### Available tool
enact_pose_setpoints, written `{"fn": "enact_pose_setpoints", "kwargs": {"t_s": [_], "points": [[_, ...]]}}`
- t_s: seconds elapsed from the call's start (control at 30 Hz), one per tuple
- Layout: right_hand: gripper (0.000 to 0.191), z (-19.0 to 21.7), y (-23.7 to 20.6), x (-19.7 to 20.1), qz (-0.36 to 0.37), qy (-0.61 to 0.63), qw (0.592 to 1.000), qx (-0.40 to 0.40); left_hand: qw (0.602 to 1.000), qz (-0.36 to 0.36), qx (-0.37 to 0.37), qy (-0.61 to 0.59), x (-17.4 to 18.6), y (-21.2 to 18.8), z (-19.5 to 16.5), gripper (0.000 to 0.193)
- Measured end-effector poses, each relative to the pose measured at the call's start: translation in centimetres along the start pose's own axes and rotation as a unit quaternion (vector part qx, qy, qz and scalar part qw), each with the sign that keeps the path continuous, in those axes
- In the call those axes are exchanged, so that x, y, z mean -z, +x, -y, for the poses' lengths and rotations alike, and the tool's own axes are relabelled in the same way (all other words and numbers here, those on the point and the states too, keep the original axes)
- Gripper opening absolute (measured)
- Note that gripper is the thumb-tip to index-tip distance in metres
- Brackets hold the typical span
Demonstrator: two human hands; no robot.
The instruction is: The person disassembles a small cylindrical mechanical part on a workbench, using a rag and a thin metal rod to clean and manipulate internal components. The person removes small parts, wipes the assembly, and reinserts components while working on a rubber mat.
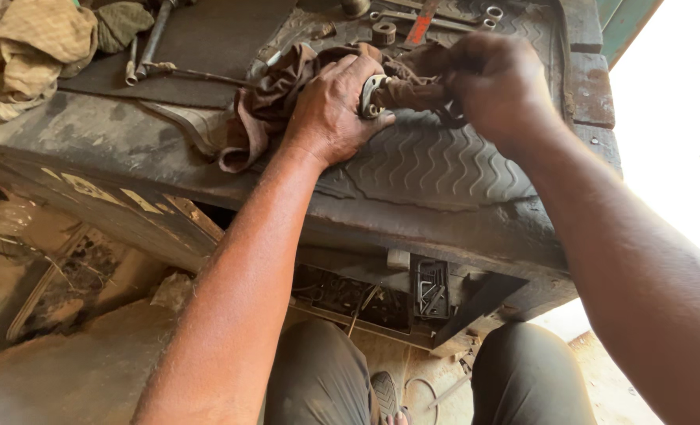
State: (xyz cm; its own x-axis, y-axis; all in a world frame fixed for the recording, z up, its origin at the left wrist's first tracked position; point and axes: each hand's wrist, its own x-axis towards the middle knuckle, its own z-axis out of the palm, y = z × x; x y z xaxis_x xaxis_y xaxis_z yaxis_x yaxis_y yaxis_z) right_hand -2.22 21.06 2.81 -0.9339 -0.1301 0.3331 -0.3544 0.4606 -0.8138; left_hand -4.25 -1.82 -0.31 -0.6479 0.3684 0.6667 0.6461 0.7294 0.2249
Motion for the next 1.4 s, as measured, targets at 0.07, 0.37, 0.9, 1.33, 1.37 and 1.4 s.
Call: {"fn": "enact_pose_setpoints", "kwargs": {"t_s": [0.07,0.37,0.9,1.33,1.37,1.4], "points": [[0.031,-0.3,-0.3,-0.3,-0.054,-0.182,0.977,0.093,1.000,0.003,0.001,-0.004,0.0,-0.1,0.1,0.052],[0.040,1.7,-1.1,-0.9,-0.008,-0.174,0.956,0.236,0.999,-0.010,-0.012,-0.033,0.3,0.2,0.2,0.052],[0.028,4.0,-2.0,-1.5,0.044,-0.348,0.936,0.009,1.000,-0.011,-0.007,-0.015,-0.1,-0.2,0.3,0.056],[0.034,2.4,-1.6,-1.3,-0.038,-0.165,0.963,0.208,1.000,-0.005,0.001,-0.019,0.1,-0.1,-0.3,0.056],[0.030,2.4,-1.7,-1.3,-0.031,-0.167,0.966,0.194,1.000,-0.009,-0.005,-0.018,0.1,-0.2,-0.2,0.055],[0.026,2.5,-1.8,-1.2,-0.024,-0.169,0.969,0.181,1.000,-0.015,-0.012,-0.017,0.0,-0.2,-0.1,0.054]]}}
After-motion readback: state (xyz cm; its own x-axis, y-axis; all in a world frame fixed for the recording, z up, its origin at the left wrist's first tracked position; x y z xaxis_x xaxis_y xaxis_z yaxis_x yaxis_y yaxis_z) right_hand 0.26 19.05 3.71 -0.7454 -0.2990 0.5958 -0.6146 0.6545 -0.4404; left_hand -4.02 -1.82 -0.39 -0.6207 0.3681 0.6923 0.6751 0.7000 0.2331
